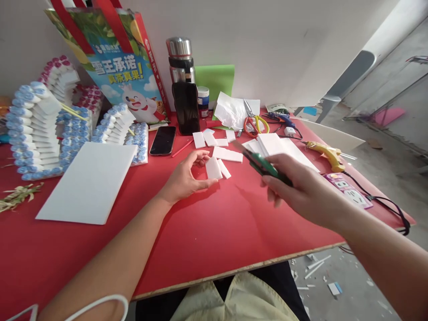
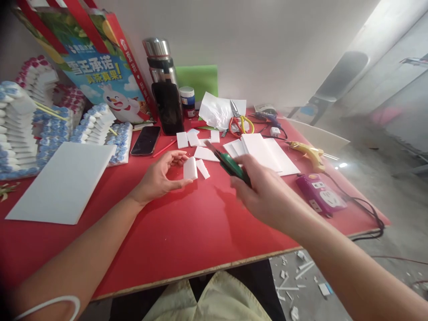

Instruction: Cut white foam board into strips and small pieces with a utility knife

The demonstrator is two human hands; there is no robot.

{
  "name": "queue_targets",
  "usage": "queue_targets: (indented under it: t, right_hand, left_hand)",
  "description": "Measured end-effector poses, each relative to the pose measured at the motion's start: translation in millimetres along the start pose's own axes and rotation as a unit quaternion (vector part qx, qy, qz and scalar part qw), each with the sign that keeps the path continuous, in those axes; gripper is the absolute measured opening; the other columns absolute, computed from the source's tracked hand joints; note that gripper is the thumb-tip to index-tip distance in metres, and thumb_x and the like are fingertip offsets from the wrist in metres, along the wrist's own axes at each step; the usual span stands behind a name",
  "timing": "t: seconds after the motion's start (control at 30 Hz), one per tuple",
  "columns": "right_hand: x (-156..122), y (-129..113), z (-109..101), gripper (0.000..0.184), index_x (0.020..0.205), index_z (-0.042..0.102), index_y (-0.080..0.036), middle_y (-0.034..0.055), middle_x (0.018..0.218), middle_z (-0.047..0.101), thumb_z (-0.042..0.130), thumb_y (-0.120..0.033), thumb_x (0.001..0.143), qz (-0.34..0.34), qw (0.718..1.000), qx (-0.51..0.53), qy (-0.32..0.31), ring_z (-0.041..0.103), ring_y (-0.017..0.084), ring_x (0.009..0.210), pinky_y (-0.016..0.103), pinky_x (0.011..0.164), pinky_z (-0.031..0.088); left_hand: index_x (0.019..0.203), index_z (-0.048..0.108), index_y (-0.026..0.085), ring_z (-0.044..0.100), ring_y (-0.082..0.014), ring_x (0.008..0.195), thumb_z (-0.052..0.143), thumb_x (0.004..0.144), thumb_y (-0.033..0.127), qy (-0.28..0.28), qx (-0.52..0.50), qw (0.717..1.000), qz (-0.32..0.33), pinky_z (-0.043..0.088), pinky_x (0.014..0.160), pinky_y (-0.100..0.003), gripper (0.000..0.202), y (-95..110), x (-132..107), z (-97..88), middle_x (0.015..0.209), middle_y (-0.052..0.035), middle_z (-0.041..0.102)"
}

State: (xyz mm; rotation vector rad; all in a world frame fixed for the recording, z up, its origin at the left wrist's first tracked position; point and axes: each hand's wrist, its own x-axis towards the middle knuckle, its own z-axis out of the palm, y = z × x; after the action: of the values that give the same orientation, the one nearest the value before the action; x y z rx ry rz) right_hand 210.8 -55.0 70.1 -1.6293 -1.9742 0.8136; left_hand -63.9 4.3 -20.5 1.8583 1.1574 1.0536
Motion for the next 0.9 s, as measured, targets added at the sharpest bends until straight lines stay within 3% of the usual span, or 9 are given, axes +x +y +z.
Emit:
queue_targets:
  t: [0.07,0.13,0.23,0.33,0.43,0.73,0.9]
  right_hand:
    - [26.6,-6.3,11.5,0.026,0.105,0.054,-0.023,-0.0038,0.059,0.053,0.066,-0.034,0.084,0.055,0.981,0.183,0.015,0.047,0.013,0.047,0.024,0.043,0.032]
    - [55.5,-9.8,28.2,0.025,0.091,0.053,-0.021,-0.0070,0.055,0.041,0.073,-0.032,0.079,0.080,0.933,0.351,0.013,0.036,0.009,0.045,0.022,0.041,0.027]
    - [87.7,-7.4,52.7,0.037,0.077,0.051,-0.019,-0.0055,0.061,0.043,0.082,-0.039,0.073,0.100,0.858,0.500,-0.064,0.025,0.004,0.046,0.021,0.039,0.019]
    - [96.1,0.4,68.4,0.043,0.079,0.052,-0.019,-0.0068,0.062,0.043,0.085,-0.046,0.071,0.095,0.815,0.541,-0.184,0.020,0.003,0.045,0.019,0.038,0.015]
    - [92.1,9.3,75.0,0.040,0.081,0.051,-0.021,-0.0113,0.056,0.031,0.084,-0.042,0.074,0.071,0.788,0.561,-0.244,0.016,0.003,0.044,0.018,0.038,0.014]
    - [96.0,21.1,78.6,0.037,0.074,0.050,-0.017,-0.0115,0.053,0.030,0.081,-0.038,0.079,0.123,0.736,0.606,-0.278,0.019,0.002,0.043,0.014,0.037,0.021]
    - [98.2,22.9,77.0,0.036,0.076,0.050,-0.018,-0.0118,0.054,0.032,0.083,-0.033,0.077,0.128,0.719,0.637,-0.247,0.019,0.001,0.042,0.012,0.036,0.022]
  left_hand:
    - [0.129,0.053,0.024,0.058,-0.0235,0.110,0.085,0.069,0.035,0.003,-0.067,0.998,0.007,0.049,0.097,-0.040,0.069,3.5,1.1,-2.1,0.124,-0.0090,0.060]
    - [0.129,0.052,0.023,0.059,-0.0228,0.109,0.084,0.072,0.031,-0.001,-0.119,0.993,0.013,0.048,0.098,-0.041,0.066,8.4,2.4,-3.6,0.123,-0.0096,0.060]
    - [0.128,0.052,0.023,0.059,-0.0219,0.108,0.083,0.074,0.027,-0.001,-0.174,0.985,0.018,0.049,0.097,-0.041,0.062,14.7,3.7,-5.1,0.121,-0.0094,0.060]
    - [0.128,0.052,0.023,0.058,-0.0236,0.113,0.083,0.073,0.024,0.001,-0.181,0.983,0.024,0.049,0.099,-0.042,0.064,17.7,4.0,-4.7,0.122,-0.0098,0.059]
    - [0.129,0.053,0.023,0.057,-0.0248,0.115,0.085,0.071,0.023,-0.007,-0.155,0.987,0.034,0.048,0.101,-0.043,0.066,19.0,3.1,-1.9,0.125,-0.0104,0.059]
    - [0.130,0.055,0.025,0.057,-0.0253,0.118,0.086,0.070,0.026,0.005,-0.066,0.997,0.049,0.046,0.107,-0.046,0.068,20.2,-0.4,3.9,0.133,-0.0089,0.059]
    - [0.123,0.059,0.024,0.060,-0.0243,0.116,0.084,0.073,0.027,0.041,-0.131,0.990,0.036,0.048,0.106,-0.044,0.056,22.1,2.4,0.2,0.131,-0.0092,0.061]
